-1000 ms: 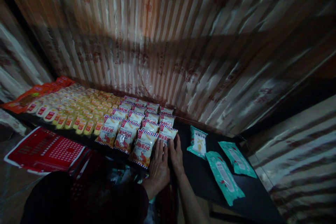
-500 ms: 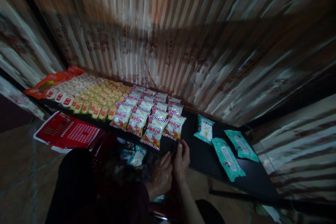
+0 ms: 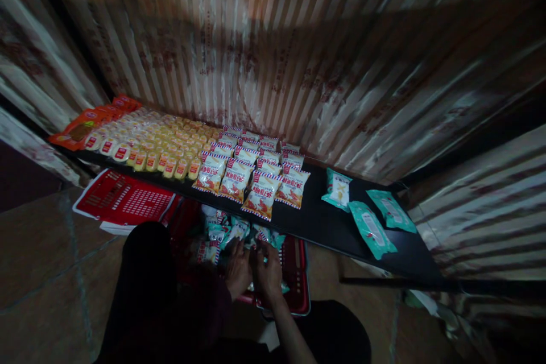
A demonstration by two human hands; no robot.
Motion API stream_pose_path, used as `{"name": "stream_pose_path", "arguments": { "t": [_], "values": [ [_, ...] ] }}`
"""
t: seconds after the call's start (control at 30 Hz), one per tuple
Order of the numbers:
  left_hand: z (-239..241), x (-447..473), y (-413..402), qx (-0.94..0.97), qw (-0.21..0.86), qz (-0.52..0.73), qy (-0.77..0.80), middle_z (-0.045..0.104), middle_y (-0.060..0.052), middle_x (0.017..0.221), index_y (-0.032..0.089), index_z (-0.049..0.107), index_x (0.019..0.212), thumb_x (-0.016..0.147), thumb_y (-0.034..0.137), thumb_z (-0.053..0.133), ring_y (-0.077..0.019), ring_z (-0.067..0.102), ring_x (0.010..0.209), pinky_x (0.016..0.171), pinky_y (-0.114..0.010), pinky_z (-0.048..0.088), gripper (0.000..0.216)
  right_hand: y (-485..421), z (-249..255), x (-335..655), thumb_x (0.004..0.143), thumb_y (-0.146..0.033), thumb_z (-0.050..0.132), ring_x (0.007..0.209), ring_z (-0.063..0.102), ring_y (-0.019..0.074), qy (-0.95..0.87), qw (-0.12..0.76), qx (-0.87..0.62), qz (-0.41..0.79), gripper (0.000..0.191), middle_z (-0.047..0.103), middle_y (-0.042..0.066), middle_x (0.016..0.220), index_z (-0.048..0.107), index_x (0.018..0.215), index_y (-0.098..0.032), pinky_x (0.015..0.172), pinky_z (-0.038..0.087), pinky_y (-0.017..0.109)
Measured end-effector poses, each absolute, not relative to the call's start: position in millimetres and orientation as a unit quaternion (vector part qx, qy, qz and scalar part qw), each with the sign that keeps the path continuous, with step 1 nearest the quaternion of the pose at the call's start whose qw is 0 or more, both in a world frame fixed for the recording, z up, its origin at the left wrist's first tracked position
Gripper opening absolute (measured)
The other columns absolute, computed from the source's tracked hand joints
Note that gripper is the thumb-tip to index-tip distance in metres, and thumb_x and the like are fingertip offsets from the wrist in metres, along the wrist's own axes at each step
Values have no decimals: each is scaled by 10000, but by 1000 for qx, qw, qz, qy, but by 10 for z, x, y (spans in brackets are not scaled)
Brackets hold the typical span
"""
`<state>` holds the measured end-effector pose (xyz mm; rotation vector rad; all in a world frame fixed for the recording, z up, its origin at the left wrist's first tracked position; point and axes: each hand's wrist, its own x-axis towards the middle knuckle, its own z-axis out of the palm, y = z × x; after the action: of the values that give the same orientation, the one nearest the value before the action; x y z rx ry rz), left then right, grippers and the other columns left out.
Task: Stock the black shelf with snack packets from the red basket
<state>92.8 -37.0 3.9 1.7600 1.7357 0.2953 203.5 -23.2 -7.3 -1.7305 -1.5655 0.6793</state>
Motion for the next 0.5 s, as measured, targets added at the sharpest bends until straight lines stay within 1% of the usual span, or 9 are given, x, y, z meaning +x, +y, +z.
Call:
{"name": "stream_pose_path", "arguments": {
  "t": [0.13,0.2,0.27,0.4,0.5],
  "values": [
    [-5,686,-441,664,346,53,661,486,-129,1375,72,519,1265,732,95,457,-229,389,1307,1115,-304,282,537,-355,-236,2064,801,-269,380,1052,579,277,-626,275,-700,205,398,653,171,1073,648,1042,-102,946,434,415],
    [-17,621,-467,669,347,54,656,501,-106,1364,86,515,1274,736,117,470,-222,401,1292,1119,-288,264,541,-409,-272,2091,789,-245,387,1024,591,272,-640,241,-701,202,385,664,160,1042,655,1027,-104,940,437,399],
    [-20,593,-476,664,345,53,661,486,-108,1376,82,498,1290,750,137,466,-229,394,1294,1121,-296,256,543,-448,-287,2117,779,-235,397,1000,599,268,-653,219,-694,210,379,673,148,1015,655,1023,-103,937,437,390],
    [-22,585,-442,649,348,53,674,489,-110,1374,87,439,1338,749,119,462,-204,409,1287,1107,-270,267,591,-452,-301,2135,771,-248,405,1014,607,251,-639,235,-696,229,397,671,141,1050,635,1064,-110,932,443,371],
    [-26,587,-405,637,344,56,687,550,-97,1309,127,468,1312,743,104,465,-192,473,1230,1064,-272,324,570,-405,-326,2123,750,-274,432,986,629,244,-594,272,-714,253,404,681,132,1037,632,1072,-137,905,461,361]
  ]
}}
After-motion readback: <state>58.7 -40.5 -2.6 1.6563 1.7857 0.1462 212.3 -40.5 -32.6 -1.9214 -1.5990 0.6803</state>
